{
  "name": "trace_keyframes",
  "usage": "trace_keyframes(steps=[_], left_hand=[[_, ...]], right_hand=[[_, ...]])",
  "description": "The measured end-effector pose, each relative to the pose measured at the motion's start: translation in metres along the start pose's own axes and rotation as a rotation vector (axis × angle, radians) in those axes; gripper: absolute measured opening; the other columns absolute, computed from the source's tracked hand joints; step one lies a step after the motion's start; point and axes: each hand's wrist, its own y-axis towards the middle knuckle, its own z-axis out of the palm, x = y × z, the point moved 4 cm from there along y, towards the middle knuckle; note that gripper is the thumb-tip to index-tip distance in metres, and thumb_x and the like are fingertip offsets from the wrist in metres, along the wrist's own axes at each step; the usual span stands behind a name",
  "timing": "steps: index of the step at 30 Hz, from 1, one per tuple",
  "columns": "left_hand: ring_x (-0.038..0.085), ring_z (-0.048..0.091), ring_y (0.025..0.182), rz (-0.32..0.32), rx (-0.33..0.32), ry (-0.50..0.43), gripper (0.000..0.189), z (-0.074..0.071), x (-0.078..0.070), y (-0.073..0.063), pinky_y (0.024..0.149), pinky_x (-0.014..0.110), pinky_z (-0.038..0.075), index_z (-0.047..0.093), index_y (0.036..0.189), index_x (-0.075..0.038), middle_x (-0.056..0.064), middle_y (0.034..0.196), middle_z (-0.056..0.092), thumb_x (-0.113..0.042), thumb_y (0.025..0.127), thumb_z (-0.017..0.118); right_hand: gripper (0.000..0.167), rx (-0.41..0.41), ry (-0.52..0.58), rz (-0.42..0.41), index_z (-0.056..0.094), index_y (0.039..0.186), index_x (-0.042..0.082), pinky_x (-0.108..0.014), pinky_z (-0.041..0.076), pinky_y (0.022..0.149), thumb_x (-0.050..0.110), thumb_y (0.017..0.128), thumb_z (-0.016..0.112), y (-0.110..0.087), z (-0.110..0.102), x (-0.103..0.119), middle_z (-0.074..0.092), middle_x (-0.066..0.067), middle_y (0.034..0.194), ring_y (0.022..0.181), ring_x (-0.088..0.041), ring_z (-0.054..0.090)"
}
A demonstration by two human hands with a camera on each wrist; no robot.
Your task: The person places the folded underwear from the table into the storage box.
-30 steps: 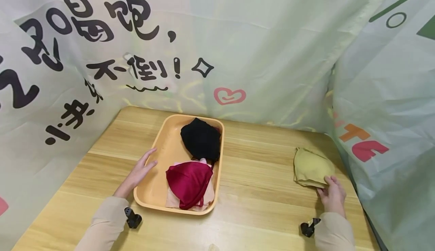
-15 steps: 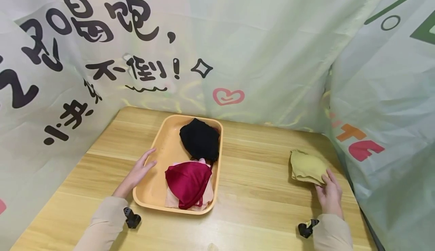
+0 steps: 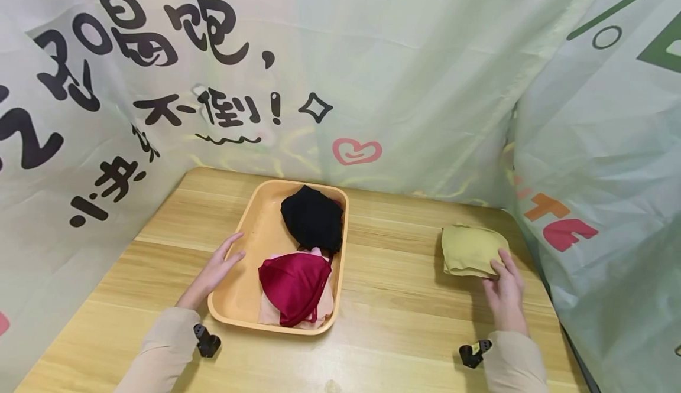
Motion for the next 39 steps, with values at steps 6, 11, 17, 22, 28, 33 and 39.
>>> trace_keyframes(steps=[6,11,17,22,28,33,39], left_hand=[[0.042,0.008,0.136,-0.005,0.008,-0.017,0.053,0.000,-0.021,-0.008,0.108,0.057,0.008,0.024,0.141,0.003,0.025,0.147,0.017,-0.011,0.095,0.046],[0.041,0.008,0.136,0.007,0.002,-0.006,0.054,0.000,-0.009,-0.003,0.108,0.057,0.008,0.023,0.142,0.000,0.023,0.148,0.016,-0.014,0.095,0.046],[0.040,0.010,0.136,0.005,-0.009,0.018,0.054,0.001,0.008,0.004,0.108,0.058,0.010,0.024,0.142,-0.004,0.020,0.149,0.017,-0.015,0.095,0.046],[0.039,0.009,0.137,0.006,-0.012,0.010,0.054,0.002,0.009,0.003,0.108,0.058,0.010,0.024,0.143,-0.005,0.019,0.150,0.017,-0.016,0.094,0.047],[0.039,0.010,0.137,0.010,-0.015,0.017,0.054,0.001,0.009,0.004,0.108,0.058,0.010,0.024,0.142,-0.005,0.020,0.149,0.017,-0.016,0.094,0.047],[0.039,0.011,0.136,0.013,-0.017,0.020,0.054,0.001,0.009,0.004,0.108,0.058,0.011,0.025,0.142,-0.005,0.020,0.149,0.018,-0.016,0.094,0.047],[0.039,0.011,0.136,0.013,-0.025,0.014,0.053,0.001,0.009,0.003,0.108,0.057,0.011,0.026,0.142,-0.005,0.019,0.149,0.019,-0.017,0.094,0.047]], right_hand=[[0.035,0.086,0.060,0.009,0.066,0.099,0.007,-0.030,0.052,0.068,-0.010,0.092,0.037,0.002,0.018,-0.009,0.060,-0.006,0.092,0.081,-0.018,0.061],[0.035,0.145,0.084,0.012,0.064,0.101,0.006,-0.032,0.052,0.071,-0.010,0.092,0.035,0.003,0.032,-0.019,0.059,-0.007,0.095,0.084,-0.020,0.061],[0.035,0.242,0.092,0.013,0.062,0.102,0.003,-0.032,0.052,0.074,-0.012,0.092,0.033,0.003,0.049,-0.034,0.058,-0.009,0.098,0.088,-0.021,0.061],[0.033,0.279,0.063,0.027,0.062,0.103,0.003,-0.032,0.052,0.077,-0.012,0.091,0.035,0.003,0.062,-0.044,0.059,-0.009,0.101,0.091,-0.021,0.061],[0.032,0.298,0.012,0.032,0.063,0.104,0.005,-0.031,0.052,0.077,-0.011,0.091,0.038,0.002,0.077,-0.056,0.060,-0.007,0.102,0.092,-0.020,0.061],[0.032,0.322,-0.014,0.037,0.064,0.102,0.006,-0.030,0.052,0.077,-0.009,0.091,0.039,0.000,0.089,-0.068,0.060,-0.006,0.100,0.090,-0.018,0.060],[0.032,0.342,-0.030,0.054,0.065,0.101,0.007,-0.029,0.051,0.076,-0.008,0.092,0.039,-0.003,0.102,-0.087,0.060,-0.005,0.100,0.089,-0.017,0.060]])
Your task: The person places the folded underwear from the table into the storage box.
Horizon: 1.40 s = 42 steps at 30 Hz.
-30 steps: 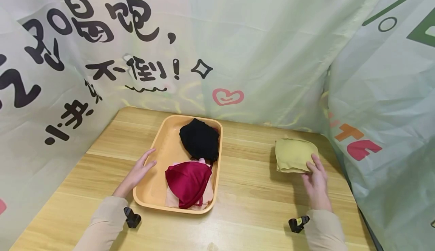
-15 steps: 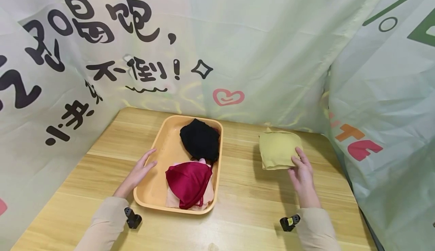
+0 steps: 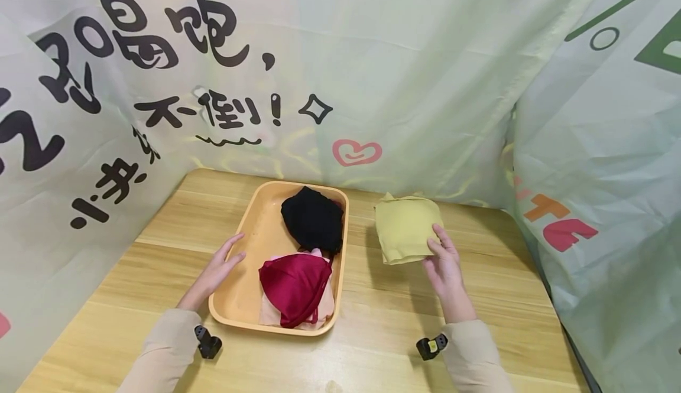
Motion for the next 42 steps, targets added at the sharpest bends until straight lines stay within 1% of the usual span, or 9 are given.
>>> trace_keyframes(steps=[8,17,25,29,32,35,38,39,42], left_hand=[[0.041,0.011,0.135,0.010,-0.008,0.012,0.053,-0.002,0.000,-0.002,0.107,0.059,0.011,0.026,0.141,-0.003,0.022,0.148,0.019,-0.016,0.094,0.046],[0.039,0.012,0.136,0.000,-0.013,0.011,0.054,-0.005,0.003,-0.003,0.108,0.057,0.011,0.026,0.142,-0.006,0.019,0.148,0.020,-0.019,0.094,0.048],[0.040,0.011,0.136,0.007,-0.015,0.012,0.054,-0.008,0.001,-0.002,0.107,0.058,0.011,0.026,0.142,-0.005,0.020,0.149,0.019,-0.019,0.094,0.048],[0.040,0.010,0.136,0.002,-0.013,-0.001,0.054,-0.008,0.001,-0.002,0.107,0.058,0.010,0.026,0.142,-0.005,0.019,0.149,0.018,-0.018,0.094,0.048],[0.040,0.010,0.136,-0.004,-0.006,-0.007,0.054,-0.007,0.000,-0.002,0.107,0.059,0.010,0.025,0.142,-0.006,0.019,0.149,0.017,-0.018,0.094,0.047],[0.041,0.009,0.136,-0.026,0.014,-0.019,0.054,-0.006,-0.015,-0.007,0.108,0.058,0.009,0.024,0.142,-0.002,0.021,0.149,0.016,-0.015,0.095,0.046],[0.041,0.008,0.136,-0.030,0.021,-0.024,0.053,-0.004,-0.018,-0.007,0.108,0.058,0.008,0.023,0.142,-0.001,0.022,0.149,0.016,-0.013,0.095,0.046],[0.041,0.008,0.136,-0.032,0.022,-0.022,0.054,-0.003,-0.017,-0.007,0.108,0.058,0.008,0.023,0.142,-0.001,0.022,0.149,0.016,-0.013,0.095,0.046],[0.040,0.010,0.136,-0.012,0.010,-0.007,0.054,0.000,-0.003,-0.002,0.107,0.058,0.009,0.024,0.143,-0.005,0.020,0.149,0.017,-0.018,0.095,0.047]], right_hand=[[0.032,0.013,-0.022,0.034,0.064,0.101,0.010,-0.027,0.050,0.076,-0.007,0.092,0.039,0.007,0.020,-0.027,0.060,-0.003,0.099,0.088,-0.016,0.059],[0.032,0.036,-0.037,0.056,0.066,0.098,0.013,-0.027,0.051,0.075,-0.008,0.091,0.042,0.024,0.053,-0.052,0.061,-0.001,0.100,0.087,-0.015,0.060],[0.034,0.013,-0.085,0.095,0.065,0.097,0.017,-0.024,0.050,0.069,-0.006,0.091,0.041,0.040,0.078,-0.075,0.061,0.001,0.089,0.079,-0.013,0.060],[0.038,-0.021,-0.112,0.135,0.066,0.094,0.019,-0.022,0.048,0.063,-0.007,0.092,0.038,0.048,0.086,-0.089,0.061,0.002,0.082,0.074,-0.012,0.059],[0.041,-0.069,-0.131,0.173,0.066,0.090,0.020,-0.022,0.047,0.062,-0.007,0.092,0.036,0.055,0.090,-0.100,0.060,0.002,0.085,0.075,-0.012,0.058],[0.041,-0.122,-0.135,0.209,0.066,0.089,0.021,-0.021,0.048,0.064,-0.007,0.093,0.036,0.062,0.092,-0.110,0.058,0.001,0.090,0.076,-0.011,0.058],[0.041,-0.150,-0.139,0.245,0.065,0.088,0.022,-0.021,0.048,0.067,-0.006,0.093,0.035,0.069,0.091,-0.121,0.056,0.001,0.093,0.078,-0.010,0.056],[0.041,-0.153,-0.140,0.260,0.064,0.089,0.023,-0.022,0.048,0.068,-0.006,0.093,0.035,0.071,0.090,-0.124,0.056,0.002,0.093,0.079,-0.010,0.056],[0.038,-0.157,-0.147,0.306,0.061,0.094,0.023,-0.024,0.048,0.072,-0.005,0.094,0.035,0.076,0.087,-0.134,0.056,0.001,0.097,0.083,-0.011,0.055]])
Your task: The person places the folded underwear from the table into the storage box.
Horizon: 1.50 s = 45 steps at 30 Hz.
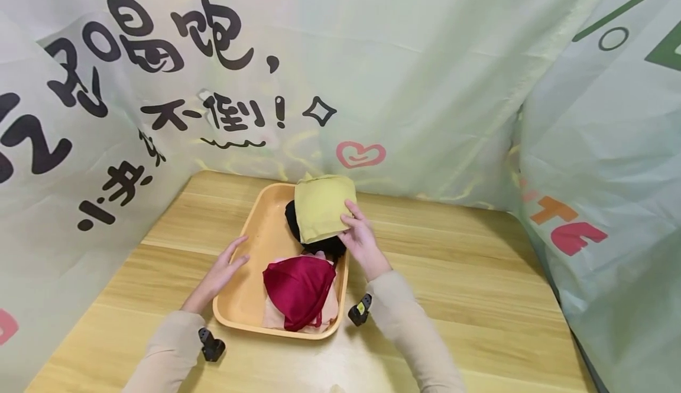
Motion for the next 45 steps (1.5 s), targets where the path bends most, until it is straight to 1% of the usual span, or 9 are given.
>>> trace_keyframes(steps=[4,6,9,13,21,28,33,41,45], left_hand=[[0.041,0.011,0.136,0.009,-0.006,0.015,0.055,0.003,0.003,0.001,0.106,0.060,0.010,0.025,0.142,-0.006,0.020,0.149,0.018,-0.020,0.094,0.047],[0.040,0.012,0.136,0.007,-0.007,0.015,0.055,0.004,0.002,0.000,0.107,0.059,0.011,0.025,0.142,-0.007,0.019,0.149,0.019,-0.021,0.094,0.047],[0.039,0.012,0.136,0.005,-0.002,0.024,0.055,0.004,0.002,0.000,0.107,0.058,0.011,0.026,0.142,-0.007,0.018,0.149,0.020,-0.020,0.094,0.047],[0.040,0.013,0.136,0.011,-0.003,0.034,0.054,0.004,0.002,0.002,0.107,0.058,0.011,0.025,0.142,-0.007,0.019,0.149,0.020,-0.019,0.094,0.047],[0.039,0.012,0.136,0.012,0.002,0.039,0.054,0.003,0.002,0.004,0.107,0.058,0.011,0.025,0.142,-0.007,0.018,0.149,0.020,-0.019,0.095,0.047],[0.039,0.013,0.136,0.015,0.012,0.038,0.054,0.003,0.003,0.008,0.107,0.058,0.012,0.025,0.143,-0.007,0.018,0.149,0.020,-0.019,0.094,0.047],[0.039,0.013,0.136,0.017,0.006,0.039,0.054,0.001,0.006,0.012,0.107,0.058,0.012,0.026,0.142,-0.007,0.018,0.149,0.020,-0.019,0.094,0.047],[0.040,0.016,0.135,0.041,-0.011,0.073,0.053,-0.003,0.011,0.020,0.107,0.057,0.014,0.028,0.141,-0.006,0.019,0.148,0.023,-0.020,0.094,0.049],[0.041,0.021,0.133,0.060,-0.055,0.110,0.053,-0.006,0.010,0.023,0.107,0.056,0.018,0.031,0.140,-0.004,0.022,0.145,0.027,-0.020,0.093,0.050]], right_hand=[[0.041,0.040,-0.081,0.054,0.046,0.123,0.022,-0.026,0.048,0.078,-0.004,0.095,0.032,0.004,-0.002,-0.007,0.052,0.003,0.104,0.090,-0.011,0.053],[0.050,0.068,-0.153,0.078,0.031,0.139,0.021,-0.028,0.046,0.081,-0.004,0.096,0.030,0.004,-0.004,-0.010,0.050,0.005,0.099,0.092,-0.010,0.051],[0.059,0.095,-0.234,0.104,0.012,0.148,0.018,-0.031,0.040,0.088,-0.004,0.095,0.029,0.003,-0.007,-0.013,0.048,0.007,0.088,0.094,-0.009,0.049],[0.059,0.100,-0.262,0.107,0.009,0.148,0.016,-0.037,0.032,0.097,-0.003,0.095,0.029,0.002,-0.011,-0.017,0.047,0.007,0.089,0.096,-0.010,0.046],[0.054,0.094,-0.310,0.084,0.011,0.147,0.010,-0.042,0.027,0.102,0.002,0.097,0.029,-0.001,-0.015,-0.020,0.032,-0.001,0.130,0.109,-0.014,0.039],[0.053,0.112,-0.368,0.057,0.009,0.145,0.002,-0.050,0.008,0.111,0.005,0.097,0.028,-0.005,-0.015,-0.018,0.011,-0.015,0.148,0.134,-0.032,0.014],[0.050,0.101,-0.442,0.045,0.008,0.142,-0.009,-0.047,0.000,0.112,0.002,0.096,0.027,-0.012,-0.018,-0.015,-0.003,-0.027,0.149,0.137,-0.039,-0.004],[0.048,0.063,-0.532,0.016,0.015,0.140,-0.011,-0.046,0.009,0.112,0.003,0.096,0.029,-0.020,-0.025,-0.015,0.011,-0.031,0.146,0.135,-0.041,0.015],[0.046,0.053,-0.538,0.005,0.016,0.139,-0.011,-0.045,0.016,0.111,0.003,0.096,0.027,-0.023,-0.034,-0.015,0.019,-0.033,0.143,0.133,-0.041,0.019]])
